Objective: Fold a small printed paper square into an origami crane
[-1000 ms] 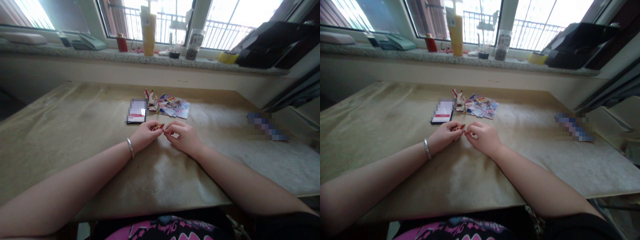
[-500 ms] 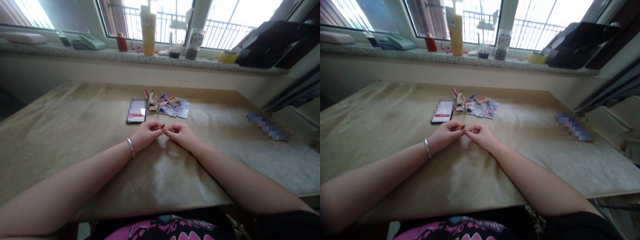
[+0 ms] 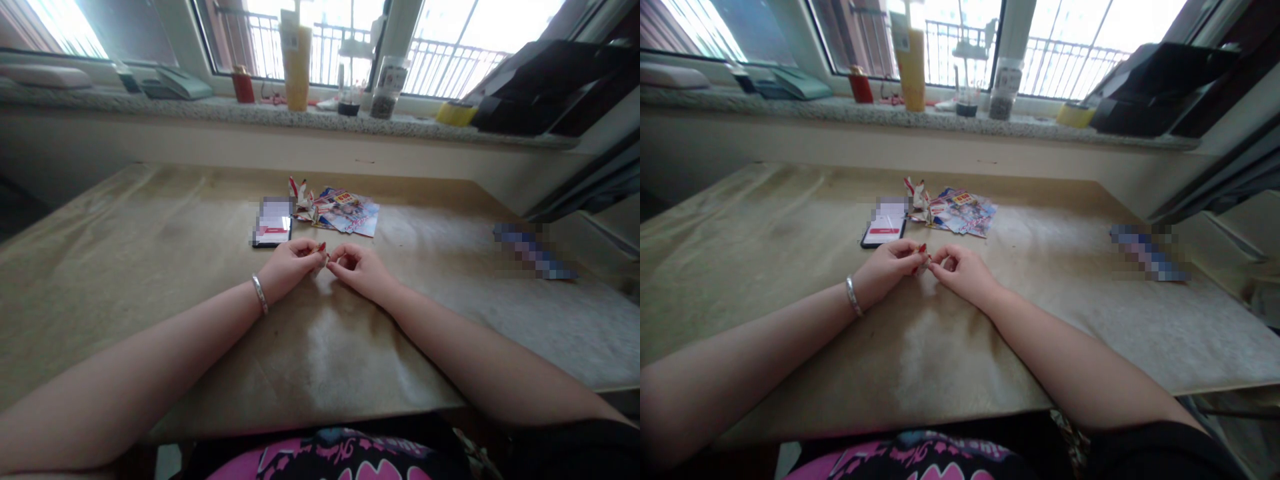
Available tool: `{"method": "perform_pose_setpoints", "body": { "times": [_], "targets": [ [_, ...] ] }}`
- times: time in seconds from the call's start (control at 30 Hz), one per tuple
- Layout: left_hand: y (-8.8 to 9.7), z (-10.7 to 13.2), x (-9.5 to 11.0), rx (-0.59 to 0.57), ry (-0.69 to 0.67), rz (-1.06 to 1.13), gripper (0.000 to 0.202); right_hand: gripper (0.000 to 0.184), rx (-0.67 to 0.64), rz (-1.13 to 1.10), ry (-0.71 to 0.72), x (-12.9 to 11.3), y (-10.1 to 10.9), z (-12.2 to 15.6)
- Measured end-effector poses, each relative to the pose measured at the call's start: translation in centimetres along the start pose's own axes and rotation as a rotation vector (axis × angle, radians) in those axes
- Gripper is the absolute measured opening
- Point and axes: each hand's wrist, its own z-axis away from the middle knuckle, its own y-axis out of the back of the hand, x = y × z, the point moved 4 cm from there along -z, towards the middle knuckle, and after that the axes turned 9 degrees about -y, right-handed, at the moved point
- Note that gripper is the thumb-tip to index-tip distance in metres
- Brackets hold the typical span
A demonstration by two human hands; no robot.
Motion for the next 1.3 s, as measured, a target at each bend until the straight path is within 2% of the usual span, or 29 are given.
{"method": "perform_pose_setpoints", "body": {
  "times": [0.13, 0.27, 0.43, 0.67, 0.97, 1.3],
  "targets": [
    [0.0, -0.1, 0.0, -0.038, -0.029, -0.014, 0.024, 0.022, -0.024, 0.106, 0.025, -0.1, -0.1, 0.1],
    [0.1, -0.1, 0.1, -0.054, -0.108, -0.072, 0.024, 0.017, -0.021, 0.145, 0.058, -0.1, -0.1, 0.0],
    [0.1, -0.2, -0.2, -0.081, -0.098, -0.053, 0.029, 0.021, -0.016, 0.123, 0.035, 0.0, 0.0, -0.2],
    [-0.4, -0.4, -1.1, -0.126, -0.105, 0.001, 0.038, 0.020, 0.055, 0.124, 0.025, 0.5, 0.7, -0.5],
    [-0.1, 0.0, -0.7, -0.197, -0.115, -0.370, 0.027, 0.018, 0.074, 0.169, 0.038, 0.3, 1.0, -0.5],
    [0.1, -0.2, -0.4, -0.246, -0.154, -0.396, 0.025, 0.019, 0.063, 0.159, 0.068, 0.3, 0.8, -0.4]
  ]
}}
